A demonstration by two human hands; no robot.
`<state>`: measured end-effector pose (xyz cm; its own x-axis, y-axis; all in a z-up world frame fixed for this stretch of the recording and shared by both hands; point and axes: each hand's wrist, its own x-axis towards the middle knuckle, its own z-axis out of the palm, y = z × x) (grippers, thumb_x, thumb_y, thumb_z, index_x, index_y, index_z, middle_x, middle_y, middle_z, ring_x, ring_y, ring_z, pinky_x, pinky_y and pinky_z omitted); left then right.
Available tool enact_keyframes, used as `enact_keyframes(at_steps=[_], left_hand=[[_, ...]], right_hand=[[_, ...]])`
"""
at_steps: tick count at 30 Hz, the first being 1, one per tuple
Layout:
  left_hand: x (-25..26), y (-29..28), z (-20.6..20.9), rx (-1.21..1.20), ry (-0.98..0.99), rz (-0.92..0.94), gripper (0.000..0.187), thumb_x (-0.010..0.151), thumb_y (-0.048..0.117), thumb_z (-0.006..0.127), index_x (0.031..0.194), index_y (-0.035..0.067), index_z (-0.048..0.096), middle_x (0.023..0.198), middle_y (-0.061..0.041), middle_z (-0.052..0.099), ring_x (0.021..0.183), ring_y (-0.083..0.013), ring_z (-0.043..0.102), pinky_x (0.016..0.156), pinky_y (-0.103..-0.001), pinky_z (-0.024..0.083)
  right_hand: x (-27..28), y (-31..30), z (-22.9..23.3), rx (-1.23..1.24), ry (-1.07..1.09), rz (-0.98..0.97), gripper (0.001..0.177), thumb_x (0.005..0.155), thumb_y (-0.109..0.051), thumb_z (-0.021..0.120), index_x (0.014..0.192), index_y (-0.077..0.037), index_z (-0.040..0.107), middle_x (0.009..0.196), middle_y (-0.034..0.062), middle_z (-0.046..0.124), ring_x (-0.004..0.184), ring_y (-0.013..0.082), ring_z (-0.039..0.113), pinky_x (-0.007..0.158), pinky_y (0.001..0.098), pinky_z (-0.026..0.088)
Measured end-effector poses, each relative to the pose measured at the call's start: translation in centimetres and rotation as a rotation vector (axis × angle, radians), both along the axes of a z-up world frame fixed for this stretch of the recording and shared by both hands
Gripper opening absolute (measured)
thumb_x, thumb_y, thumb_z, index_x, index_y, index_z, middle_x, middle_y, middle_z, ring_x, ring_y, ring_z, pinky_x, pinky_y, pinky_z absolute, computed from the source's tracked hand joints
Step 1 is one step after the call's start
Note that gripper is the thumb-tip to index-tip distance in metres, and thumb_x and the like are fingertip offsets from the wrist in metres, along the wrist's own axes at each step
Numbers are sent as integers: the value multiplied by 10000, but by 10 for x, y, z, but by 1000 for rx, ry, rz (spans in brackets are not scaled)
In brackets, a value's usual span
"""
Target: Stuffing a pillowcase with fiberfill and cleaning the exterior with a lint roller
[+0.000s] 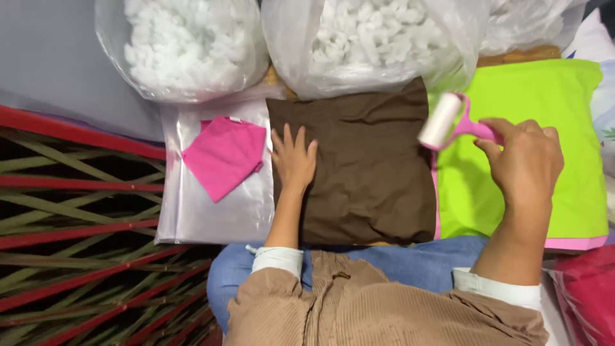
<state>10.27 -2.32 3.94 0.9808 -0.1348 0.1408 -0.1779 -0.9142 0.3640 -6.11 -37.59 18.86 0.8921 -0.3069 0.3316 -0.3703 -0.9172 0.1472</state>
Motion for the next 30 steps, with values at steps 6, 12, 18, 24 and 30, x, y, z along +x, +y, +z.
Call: enact_keyframes(at_steps=[6,12,18,24,30], left_hand=[[19,-50,-3,132,61,-207,511,1012,498,530,1490,318,535,1631,-118,384,1540,-450,193,1164,-736,194],[57,-35,-13,113,247,-211,604,1039,617,420,1566,323,437,1703,-100,230,1578,-405,70,1216,-691,75],[-43,-16,9,17,255,-133,628,1056,541,427,1610,256,352,1708,-155,184,1567,-447,44,1202,-702,41],[-36,29,24,-98,264,-198,614,1059,589,411,1567,245,439,1695,-141,234,1560,-457,72,1199,-702,123],[-83,28,7,85,187,-127,643,1061,569,391,1629,285,291,1721,-121,155,1571,-431,58,1206,-710,90]], right_hand=[[75,75,-56,292,6,220,423,902,-353,791,1315,-380,704,1022,60,667,1033,298,610,813,421,567],[36,20,-3,333,-34,41,316,1082,-293,742,1392,-235,746,957,136,624,923,311,560,788,392,499],[25,88,4,594,385,253,331,871,-321,781,1199,-276,780,973,162,740,993,403,681,901,530,562],[-34,-5,8,362,217,80,412,922,-366,793,1330,-352,742,955,107,688,965,345,669,852,444,540],[-28,114,11,589,358,337,365,895,-326,748,1261,-329,739,1057,147,738,1067,384,673,950,499,545]])
